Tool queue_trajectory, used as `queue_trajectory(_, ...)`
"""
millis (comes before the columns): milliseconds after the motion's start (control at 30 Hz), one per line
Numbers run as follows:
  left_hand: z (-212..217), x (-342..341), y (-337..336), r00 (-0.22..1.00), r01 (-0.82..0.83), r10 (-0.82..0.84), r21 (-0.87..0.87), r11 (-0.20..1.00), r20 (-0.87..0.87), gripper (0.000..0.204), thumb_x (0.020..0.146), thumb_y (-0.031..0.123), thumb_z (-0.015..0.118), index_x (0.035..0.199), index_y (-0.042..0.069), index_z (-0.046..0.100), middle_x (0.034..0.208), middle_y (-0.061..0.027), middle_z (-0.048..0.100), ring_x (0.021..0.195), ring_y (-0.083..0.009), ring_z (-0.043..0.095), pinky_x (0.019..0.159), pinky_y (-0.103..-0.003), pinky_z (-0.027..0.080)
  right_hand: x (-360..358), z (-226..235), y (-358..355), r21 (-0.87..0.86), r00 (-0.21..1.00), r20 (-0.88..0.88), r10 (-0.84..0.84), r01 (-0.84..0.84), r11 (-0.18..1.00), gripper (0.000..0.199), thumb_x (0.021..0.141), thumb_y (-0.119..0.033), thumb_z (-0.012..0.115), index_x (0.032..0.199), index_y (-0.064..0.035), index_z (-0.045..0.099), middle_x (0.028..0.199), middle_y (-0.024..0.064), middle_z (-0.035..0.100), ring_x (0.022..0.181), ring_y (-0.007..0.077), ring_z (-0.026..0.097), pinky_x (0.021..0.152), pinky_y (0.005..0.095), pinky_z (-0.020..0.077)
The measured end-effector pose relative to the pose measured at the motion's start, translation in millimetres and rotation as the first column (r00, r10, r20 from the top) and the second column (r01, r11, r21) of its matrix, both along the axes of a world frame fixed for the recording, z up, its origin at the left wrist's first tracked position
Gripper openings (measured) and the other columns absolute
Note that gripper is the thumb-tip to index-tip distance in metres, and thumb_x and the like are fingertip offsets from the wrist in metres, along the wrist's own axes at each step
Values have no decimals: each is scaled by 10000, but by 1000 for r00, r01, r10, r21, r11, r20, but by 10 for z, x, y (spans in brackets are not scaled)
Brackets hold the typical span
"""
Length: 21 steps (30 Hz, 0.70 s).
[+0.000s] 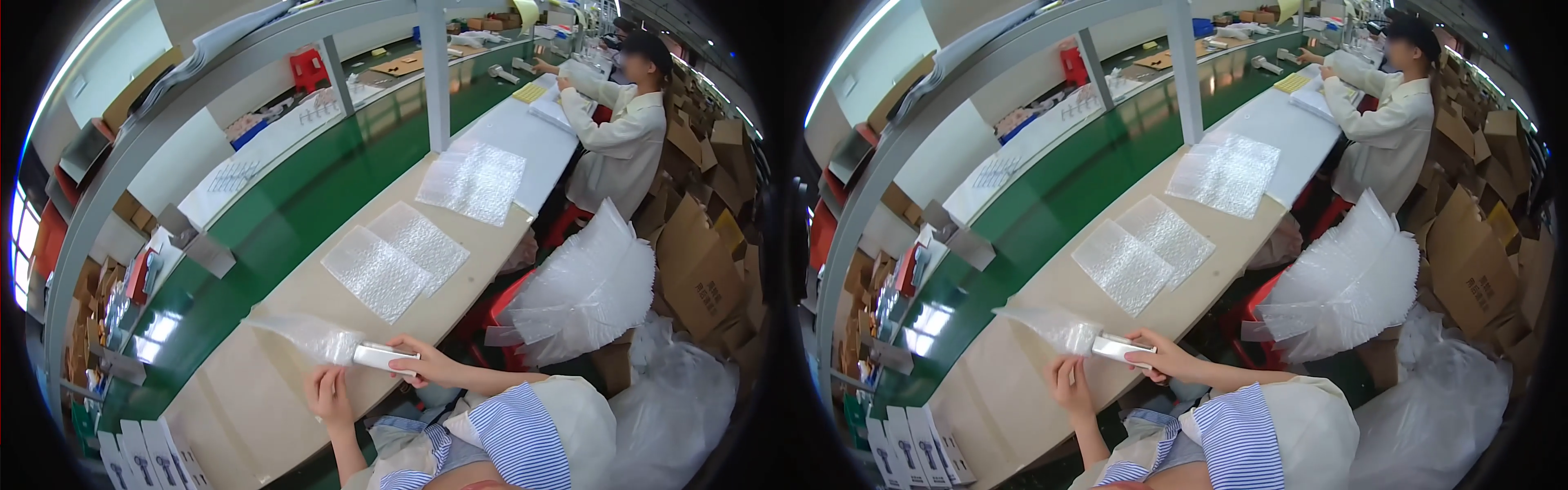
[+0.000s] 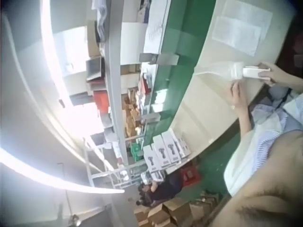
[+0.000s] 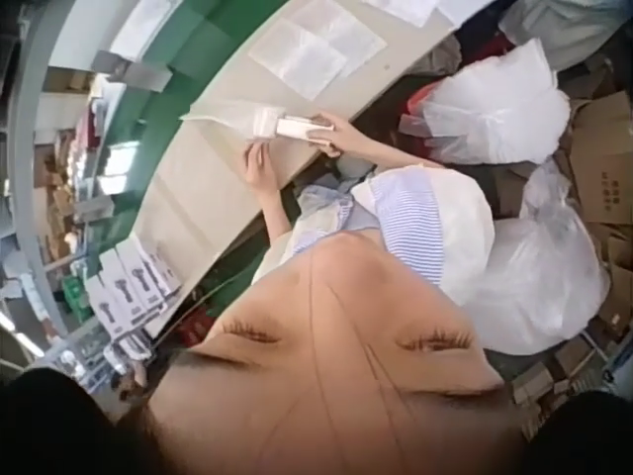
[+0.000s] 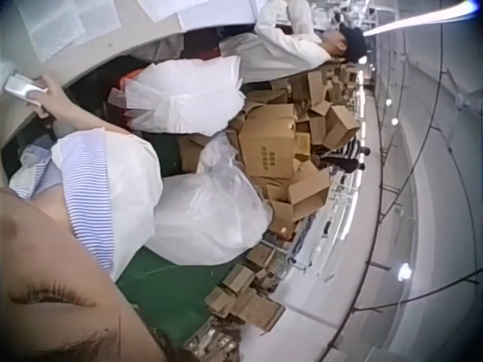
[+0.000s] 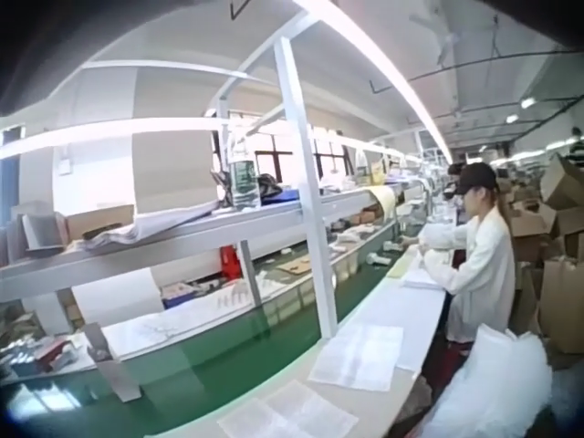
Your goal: The person folds flat cardboard boxes into their assembled form by hand, then packs electronics items into plastic bags and places the bagged items into the boxes on an assembly line.
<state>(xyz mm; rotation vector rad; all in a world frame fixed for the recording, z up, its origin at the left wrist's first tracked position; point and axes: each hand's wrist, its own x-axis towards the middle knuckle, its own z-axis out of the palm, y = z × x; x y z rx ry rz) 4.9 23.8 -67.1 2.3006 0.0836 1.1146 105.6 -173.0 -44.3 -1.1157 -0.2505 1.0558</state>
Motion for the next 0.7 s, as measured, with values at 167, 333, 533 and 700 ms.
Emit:
queue_trajectory(167,-36,-76,-356,991,130,-130,-15,991,-24,548,726,185,759,1190,58,498,1186,-131,508,1053,-282,520,880,-393,420,-170,-61,195,182,990,-76,-118,130,975,460,877,-151,609,1277,-67,400,840,66,572,580,80,507,505,210,408)
queue_trajectory(333,291,59,-333,890,454,38,-891,2,454,607,856,257,636,1346,41,349,1258,-130,483,1199,-248,447,1022,-383,318,-233,-70,217,178,561,769,-307,275,945,391,815,-110,652,1172,-41,508,923,119,585,726,184,578,607,291,468)
queue_trajectory(533,206,228,-975,1000,9,-15,-972,234,5,531,845,114,635,1301,34,374,1205,-105,514,1077,-207,534,899,-357,451,-85,-155,326,229,-43,972,-230,363,903,412,707,-71,705,1101,-29,591,1003,160,589,866,302,584,763,347,475)
queue_trajectory(700,147,124,-1018,965,227,43,-910,346,257,538,836,108,654,1275,12,359,1227,-108,499,1084,-200,528,922,-352,436,-123,-232,360,201,484,796,-364,357,912,405,701,-58,709,1085,1,593,1025,155,589,889,298,590,775,353,476)
